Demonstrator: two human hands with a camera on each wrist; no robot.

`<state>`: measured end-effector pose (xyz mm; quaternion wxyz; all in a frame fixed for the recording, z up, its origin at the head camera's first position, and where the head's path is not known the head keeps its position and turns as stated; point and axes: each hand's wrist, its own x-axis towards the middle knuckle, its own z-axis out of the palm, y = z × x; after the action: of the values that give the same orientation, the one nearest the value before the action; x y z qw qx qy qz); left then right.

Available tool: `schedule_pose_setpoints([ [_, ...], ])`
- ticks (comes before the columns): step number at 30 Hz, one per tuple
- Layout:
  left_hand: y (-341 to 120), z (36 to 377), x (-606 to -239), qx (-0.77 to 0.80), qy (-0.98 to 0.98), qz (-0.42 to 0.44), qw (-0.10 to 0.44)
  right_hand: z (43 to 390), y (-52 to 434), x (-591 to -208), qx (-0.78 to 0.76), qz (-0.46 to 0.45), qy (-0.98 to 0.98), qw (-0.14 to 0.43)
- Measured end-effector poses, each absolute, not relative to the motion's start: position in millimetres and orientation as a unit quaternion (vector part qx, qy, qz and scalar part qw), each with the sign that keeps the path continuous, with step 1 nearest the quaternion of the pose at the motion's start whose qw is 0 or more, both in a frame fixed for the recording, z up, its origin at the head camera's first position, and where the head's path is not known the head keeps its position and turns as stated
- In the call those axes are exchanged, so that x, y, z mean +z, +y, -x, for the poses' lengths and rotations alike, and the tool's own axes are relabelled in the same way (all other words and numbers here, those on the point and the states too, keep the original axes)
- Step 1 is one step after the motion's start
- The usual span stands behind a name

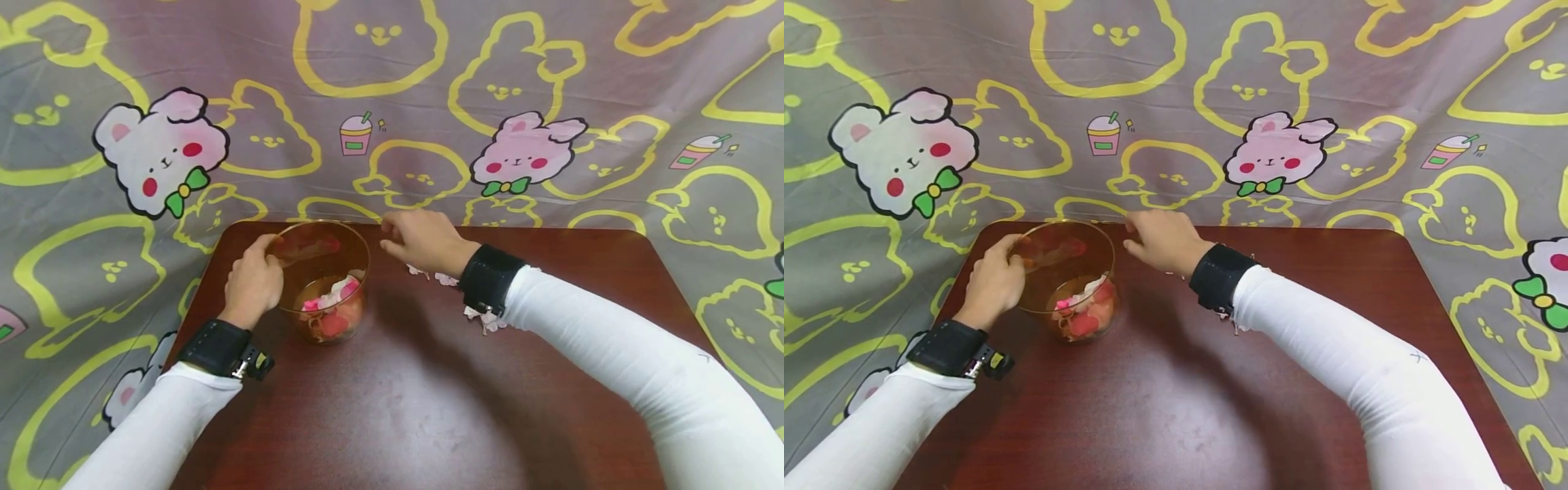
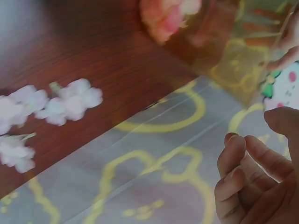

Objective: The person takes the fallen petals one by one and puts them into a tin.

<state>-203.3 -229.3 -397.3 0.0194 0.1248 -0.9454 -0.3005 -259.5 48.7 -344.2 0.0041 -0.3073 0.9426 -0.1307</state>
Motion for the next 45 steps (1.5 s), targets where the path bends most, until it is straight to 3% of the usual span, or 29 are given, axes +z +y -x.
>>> schedule_pose_setpoints([
  [22, -228.5, 202.9, -397.4, -0.302, -0.945, -0.123, 0.024, 308.8, 160.2, -390.7, -0.137, 0.129, 0.978, 0.094],
  [37, -227.3, 202.9, -397.5, -0.302, -0.945, -0.122, 0.025, 304.1, 198.5, -443.8, -0.089, 0.067, 0.984, 0.137],
  [45, -228.6, 203.5, -397.0, -0.299, -0.946, -0.121, 0.029, 301.9, 207.1, -461.3, -0.057, 0.092, 0.985, 0.134],
])
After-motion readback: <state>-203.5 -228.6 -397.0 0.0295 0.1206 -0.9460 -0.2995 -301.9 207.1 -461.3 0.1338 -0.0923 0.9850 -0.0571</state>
